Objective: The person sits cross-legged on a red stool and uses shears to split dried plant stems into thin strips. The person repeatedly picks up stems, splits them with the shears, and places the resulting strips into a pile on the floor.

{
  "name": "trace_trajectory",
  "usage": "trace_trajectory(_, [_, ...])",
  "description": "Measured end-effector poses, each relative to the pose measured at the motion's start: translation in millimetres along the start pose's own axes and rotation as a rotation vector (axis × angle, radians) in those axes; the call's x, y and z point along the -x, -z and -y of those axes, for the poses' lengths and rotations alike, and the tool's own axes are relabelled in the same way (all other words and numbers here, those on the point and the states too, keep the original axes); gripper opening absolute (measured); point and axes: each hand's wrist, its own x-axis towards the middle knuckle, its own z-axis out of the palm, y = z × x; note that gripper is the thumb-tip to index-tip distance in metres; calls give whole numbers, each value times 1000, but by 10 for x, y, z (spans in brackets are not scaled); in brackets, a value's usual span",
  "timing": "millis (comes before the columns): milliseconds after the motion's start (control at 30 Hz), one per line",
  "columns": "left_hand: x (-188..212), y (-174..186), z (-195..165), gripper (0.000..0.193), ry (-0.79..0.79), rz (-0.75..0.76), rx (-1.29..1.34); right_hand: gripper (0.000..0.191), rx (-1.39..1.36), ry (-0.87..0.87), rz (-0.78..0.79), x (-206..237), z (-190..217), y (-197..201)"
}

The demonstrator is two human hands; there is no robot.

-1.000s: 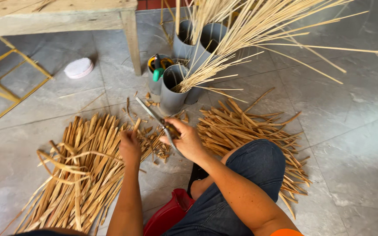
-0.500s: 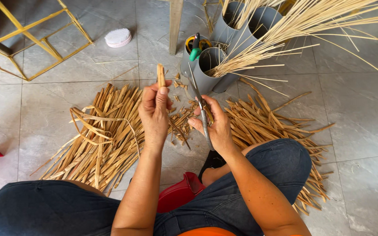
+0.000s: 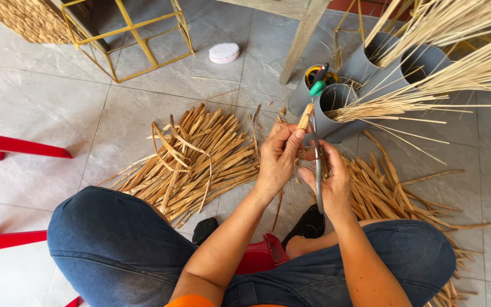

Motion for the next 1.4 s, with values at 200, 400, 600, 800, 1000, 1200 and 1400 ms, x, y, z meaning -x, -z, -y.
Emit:
trace_trajectory(200, [-12, 20, -15, 24, 201, 6, 209, 62, -6, -32, -9, -1, 7, -40])
trace_trajectory(400, [-20, 23, 128, 19, 247, 19, 419, 64, 25, 45, -13, -5, -62, -64])
trace_trajectory(600, [-18, 15, 159, 19, 285, 83, 379, 66, 22, 22, -35, -16, -140, 4])
trace_trajectory(800, [-20, -75, 109, 22, 297, 133, 352, 68, 76, -19, -79, -32, -183, 82])
trace_trajectory(1000, [4, -120, 94, 22, 345, 141, 349, 66, 70, 32, -93, -26, -186, 120])
trace_trajectory(1200, [17, -106, 93, 20, 337, 145, 341, 62, 74, -13, -113, -2, -161, 105])
trace_trajectory(1400, [8, -86, 104, 20, 342, 147, 324, 58, -93, -5, -108, -2, -195, 26])
